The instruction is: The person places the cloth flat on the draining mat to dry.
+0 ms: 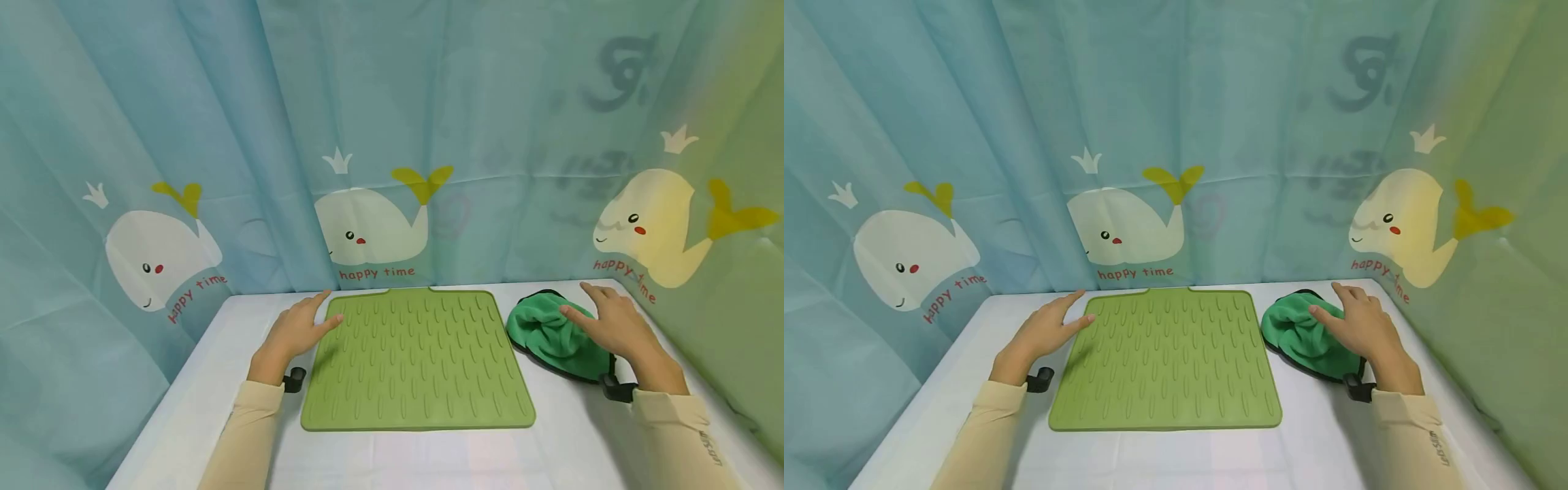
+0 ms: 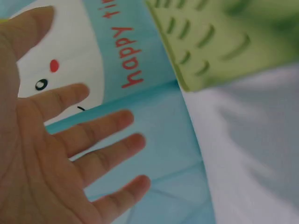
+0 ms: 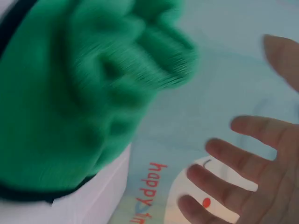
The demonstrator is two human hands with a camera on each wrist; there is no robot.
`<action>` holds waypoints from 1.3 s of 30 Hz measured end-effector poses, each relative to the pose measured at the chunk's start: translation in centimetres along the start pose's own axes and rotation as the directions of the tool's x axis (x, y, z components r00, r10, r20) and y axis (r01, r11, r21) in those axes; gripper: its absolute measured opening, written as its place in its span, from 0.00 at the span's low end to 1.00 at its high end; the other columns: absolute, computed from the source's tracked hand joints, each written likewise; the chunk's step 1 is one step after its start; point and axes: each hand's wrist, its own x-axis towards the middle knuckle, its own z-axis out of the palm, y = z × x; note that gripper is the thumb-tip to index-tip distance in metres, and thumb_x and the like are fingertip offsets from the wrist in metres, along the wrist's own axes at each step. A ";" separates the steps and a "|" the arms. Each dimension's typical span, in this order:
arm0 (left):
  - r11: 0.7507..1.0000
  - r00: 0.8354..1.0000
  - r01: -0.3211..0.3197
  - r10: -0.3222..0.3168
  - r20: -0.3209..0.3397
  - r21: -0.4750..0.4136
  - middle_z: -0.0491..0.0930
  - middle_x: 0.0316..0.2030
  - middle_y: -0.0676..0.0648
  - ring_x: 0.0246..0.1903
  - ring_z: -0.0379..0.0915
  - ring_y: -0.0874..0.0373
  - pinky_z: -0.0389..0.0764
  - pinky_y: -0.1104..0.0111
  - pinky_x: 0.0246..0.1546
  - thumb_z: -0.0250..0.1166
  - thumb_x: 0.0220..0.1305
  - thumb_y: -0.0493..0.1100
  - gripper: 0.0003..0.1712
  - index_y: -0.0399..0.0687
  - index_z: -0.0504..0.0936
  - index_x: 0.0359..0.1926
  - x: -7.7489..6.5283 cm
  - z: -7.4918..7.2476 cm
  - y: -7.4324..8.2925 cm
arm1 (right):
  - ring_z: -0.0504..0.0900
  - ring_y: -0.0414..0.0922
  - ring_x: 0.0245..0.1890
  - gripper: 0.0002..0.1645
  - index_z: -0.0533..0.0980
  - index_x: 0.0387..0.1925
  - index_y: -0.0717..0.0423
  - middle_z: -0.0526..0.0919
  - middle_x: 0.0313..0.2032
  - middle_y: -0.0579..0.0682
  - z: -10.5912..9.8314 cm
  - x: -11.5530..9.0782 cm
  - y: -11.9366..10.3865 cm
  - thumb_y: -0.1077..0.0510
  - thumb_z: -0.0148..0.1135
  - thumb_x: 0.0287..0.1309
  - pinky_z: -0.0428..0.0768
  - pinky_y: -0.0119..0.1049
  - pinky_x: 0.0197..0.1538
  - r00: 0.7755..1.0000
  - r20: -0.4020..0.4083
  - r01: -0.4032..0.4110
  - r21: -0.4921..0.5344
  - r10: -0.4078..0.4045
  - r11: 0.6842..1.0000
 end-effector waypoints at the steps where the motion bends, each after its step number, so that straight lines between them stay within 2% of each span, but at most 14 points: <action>1: 1.000 1.000 -0.006 0.005 -0.014 -0.028 0.71 0.70 0.33 0.68 0.68 0.34 0.70 0.39 0.64 0.57 0.75 0.61 0.40 0.44 0.64 0.76 -0.1 0.1 0.0 | 0.58 0.82 0.65 0.51 0.56 0.75 0.71 0.57 0.69 0.81 0.0 0.0 -0.2 0.32 0.49 0.74 0.61 0.77 0.60 1.000 -0.005 0.005 0.032 -0.005 0.999; 5: 0.996 0.996 -0.007 -0.001 -0.092 -0.094 0.84 0.55 0.38 0.51 0.81 0.42 0.81 0.49 0.48 0.61 0.74 0.57 0.28 0.45 0.78 0.64 -0.8 0.6 -0.2 | 0.68 0.77 0.61 0.45 0.61 0.72 0.72 0.63 0.67 0.78 0.6 -0.4 -1.1 0.37 0.50 0.76 0.69 0.71 0.57 0.999 -0.030 0.022 0.125 -0.019 0.992; 7: 0.994 0.991 -0.007 -0.007 -0.135 -0.107 0.87 0.45 0.41 0.43 0.83 0.47 0.81 0.54 0.41 0.63 0.73 0.56 0.22 0.46 0.83 0.57 -1.2 1.0 -0.4 | 0.70 0.75 0.60 0.43 0.63 0.71 0.71 0.66 0.67 0.76 1.0 -0.5 -1.4 0.38 0.51 0.76 0.71 0.70 0.55 0.999 -0.044 0.029 0.155 -0.023 0.987; 10: 0.993 0.985 0.013 -0.032 -0.168 -0.115 0.86 0.38 0.46 0.36 0.81 0.53 0.79 0.60 0.33 0.64 0.72 0.54 0.18 0.47 0.85 0.51 -1.8 1.4 -1.0 | 0.71 0.74 0.59 0.40 0.66 0.69 0.70 0.67 0.66 0.75 1.3 -0.4 -1.6 0.39 0.51 0.76 0.71 0.69 0.55 0.998 -0.060 0.040 0.167 -0.031 0.985; 13: 0.992 0.982 0.045 -0.066 -0.179 -0.117 0.85 0.37 0.47 0.34 0.80 0.55 0.77 0.63 0.29 0.65 0.72 0.52 0.16 0.48 0.85 0.50 -2.2 1.7 -1.6 | 0.72 0.73 0.58 0.39 0.67 0.68 0.71 0.68 0.65 0.76 1.6 0.0 -1.5 0.40 0.52 0.76 0.71 0.69 0.55 0.997 -0.064 0.051 0.162 -0.041 0.986; 17: 0.989 0.980 0.091 -0.110 -0.167 -0.117 0.85 0.37 0.46 0.32 0.79 0.55 0.75 0.64 0.26 0.64 0.72 0.51 0.15 0.48 0.85 0.50 -2.4 2.2 -2.0 | 0.72 0.74 0.58 0.40 0.67 0.67 0.72 0.67 0.64 0.78 2.0 0.1 -1.0 0.40 0.52 0.75 0.72 0.69 0.54 0.999 -0.027 0.036 0.158 -0.032 0.987; 25: 0.978 0.964 0.173 -0.192 -0.186 -0.113 0.85 0.36 0.46 0.23 0.74 0.57 0.71 0.65 0.22 0.67 0.69 0.49 0.14 0.46 0.85 0.50 -1.9 3.0 -1.9 | 0.72 0.74 0.57 0.41 0.65 0.68 0.73 0.68 0.62 0.79 2.0 -0.1 0.3 0.40 0.52 0.75 0.72 0.68 0.52 1.000 0.011 0.011 0.140 -0.013 0.990; 28: 0.972 0.961 0.209 -0.224 -0.160 -0.108 0.85 0.38 0.45 0.24 0.75 0.55 0.72 0.63 0.22 0.67 0.68 0.48 0.15 0.46 0.85 0.50 -1.6 3.1 -1.8 | 0.70 0.76 0.58 0.42 0.64 0.69 0.74 0.67 0.62 0.80 2.3 0.2 0.6 0.40 0.53 0.75 0.71 0.71 0.54 0.999 0.036 0.012 0.126 -0.017 0.992; 31: 0.968 0.963 0.231 -0.243 -0.119 -0.102 0.85 0.43 0.43 0.30 0.80 0.50 0.77 0.59 0.27 0.67 0.68 0.48 0.16 0.46 0.84 0.52 -1.3 3.3 -1.9 | 0.68 0.79 0.59 0.44 0.62 0.69 0.75 0.65 0.62 0.83 2.9 0.5 0.8 0.40 0.54 0.75 0.70 0.73 0.55 0.997 0.070 0.003 0.119 -0.011 0.993; 35: 0.967 0.967 0.239 -0.245 -0.068 -0.086 0.84 0.48 0.40 0.41 0.82 0.44 0.81 0.52 0.36 0.67 0.69 0.48 0.17 0.46 0.84 0.54 -1.0 3.8 -2.2 | 0.67 0.81 0.59 0.46 0.60 0.69 0.79 0.64 0.62 0.85 3.7 0.6 1.2 0.42 0.56 0.74 0.70 0.73 0.56 0.994 0.111 -0.005 0.116 -0.008 0.993; 39: 0.968 0.970 0.237 -0.241 -0.034 -0.079 0.83 0.47 0.40 0.43 0.82 0.44 0.82 0.50 0.38 0.67 0.68 0.48 0.18 0.44 0.83 0.54 -0.7 4.0 -2.4 | 0.67 0.81 0.58 0.45 0.59 0.68 0.81 0.65 0.60 0.86 4.2 0.8 1.5 0.45 0.59 0.72 0.71 0.73 0.55 0.993 0.116 0.007 0.117 -0.021 0.993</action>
